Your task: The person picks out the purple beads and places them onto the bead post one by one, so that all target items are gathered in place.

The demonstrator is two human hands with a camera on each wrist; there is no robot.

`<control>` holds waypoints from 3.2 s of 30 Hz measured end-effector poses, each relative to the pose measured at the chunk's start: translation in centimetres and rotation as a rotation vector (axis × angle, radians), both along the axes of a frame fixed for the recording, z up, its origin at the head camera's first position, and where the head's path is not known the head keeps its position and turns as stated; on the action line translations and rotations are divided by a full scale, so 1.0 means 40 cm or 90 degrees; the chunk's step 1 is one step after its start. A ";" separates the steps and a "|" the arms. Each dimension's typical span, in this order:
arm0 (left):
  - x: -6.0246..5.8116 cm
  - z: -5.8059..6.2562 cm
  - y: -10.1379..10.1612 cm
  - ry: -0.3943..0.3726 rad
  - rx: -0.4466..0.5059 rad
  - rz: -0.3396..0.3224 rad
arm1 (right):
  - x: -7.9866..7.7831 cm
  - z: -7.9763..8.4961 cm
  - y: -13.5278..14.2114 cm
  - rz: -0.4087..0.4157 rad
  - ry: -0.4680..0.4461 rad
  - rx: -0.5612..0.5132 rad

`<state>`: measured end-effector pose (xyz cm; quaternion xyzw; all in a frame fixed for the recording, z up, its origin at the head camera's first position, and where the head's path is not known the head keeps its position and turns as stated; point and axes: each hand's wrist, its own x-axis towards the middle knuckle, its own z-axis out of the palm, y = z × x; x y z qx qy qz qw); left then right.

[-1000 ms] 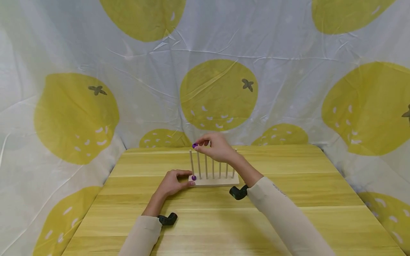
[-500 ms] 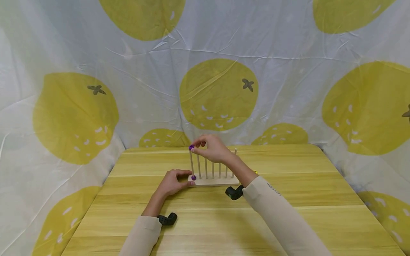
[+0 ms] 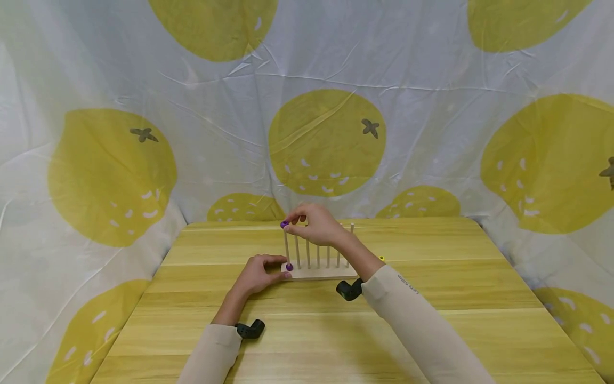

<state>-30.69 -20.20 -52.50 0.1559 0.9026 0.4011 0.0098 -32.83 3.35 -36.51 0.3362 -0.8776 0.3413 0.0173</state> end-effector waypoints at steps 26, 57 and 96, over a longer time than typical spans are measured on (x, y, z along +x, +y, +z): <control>-0.001 -0.006 0.000 -0.005 -0.004 0.003 | 0.017 0.015 0.136 -0.015 0.005 -0.039; -0.002 -0.002 0.000 -0.008 -0.005 -0.002 | 0.033 -0.110 0.459 -0.166 -0.057 -0.055; 0.003 -0.001 -0.001 -0.032 0.007 0.011 | 0.115 -0.349 0.597 -0.249 -0.176 -0.049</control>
